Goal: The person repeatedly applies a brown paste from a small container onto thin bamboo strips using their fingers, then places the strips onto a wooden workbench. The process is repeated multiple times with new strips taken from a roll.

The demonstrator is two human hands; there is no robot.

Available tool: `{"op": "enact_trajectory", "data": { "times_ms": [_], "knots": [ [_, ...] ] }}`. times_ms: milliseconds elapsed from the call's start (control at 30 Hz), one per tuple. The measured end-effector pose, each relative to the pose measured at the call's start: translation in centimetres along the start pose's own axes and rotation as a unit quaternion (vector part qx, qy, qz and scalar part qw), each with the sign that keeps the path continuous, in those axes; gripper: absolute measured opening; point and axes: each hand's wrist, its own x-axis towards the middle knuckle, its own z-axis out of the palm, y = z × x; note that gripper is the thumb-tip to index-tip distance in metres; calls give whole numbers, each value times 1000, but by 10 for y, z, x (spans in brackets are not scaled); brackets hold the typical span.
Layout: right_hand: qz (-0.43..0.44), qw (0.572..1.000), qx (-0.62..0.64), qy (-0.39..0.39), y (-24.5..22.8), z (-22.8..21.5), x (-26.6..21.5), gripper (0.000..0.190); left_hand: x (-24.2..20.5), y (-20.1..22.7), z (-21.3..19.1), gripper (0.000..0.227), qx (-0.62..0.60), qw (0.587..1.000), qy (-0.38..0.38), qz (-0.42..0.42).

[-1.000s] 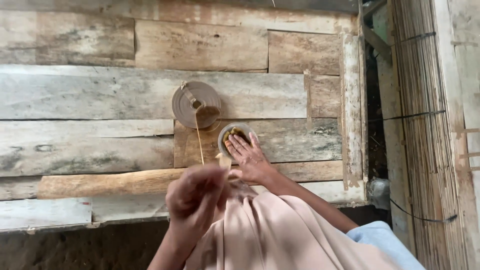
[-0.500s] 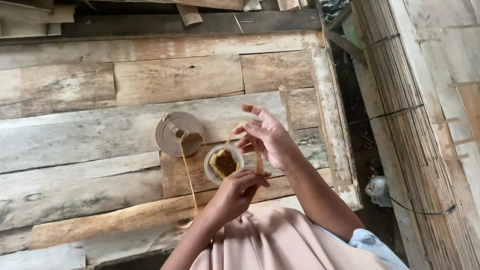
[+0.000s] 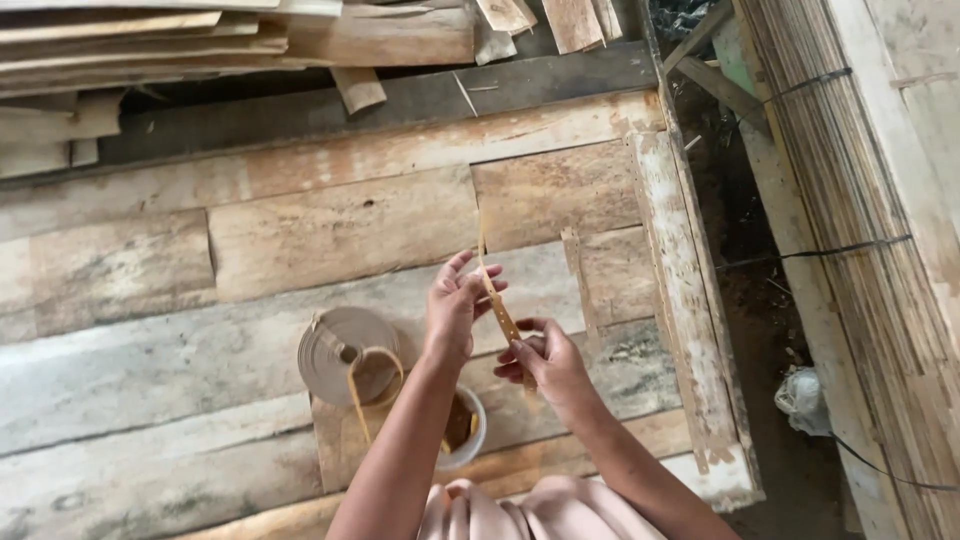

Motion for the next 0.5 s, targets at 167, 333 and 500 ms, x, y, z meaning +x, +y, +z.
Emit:
{"op": "enact_trajectory", "data": {
  "times_ms": [167, 333, 500],
  "knots": [
    [10, 999, 39, 12, 1, 9, 64, 23, 86, 13, 0, 46, -3, 999, 29, -20],
    [59, 997, 58, 13, -14, 22, 105, 18, 141, 36, -1, 41, -24, 998, 52, -38],
    [84, 992, 87, 42, -16, 30, 130, 13, 174, 44, -4, 58, 40, 999, 1, -5]
  ]
}}
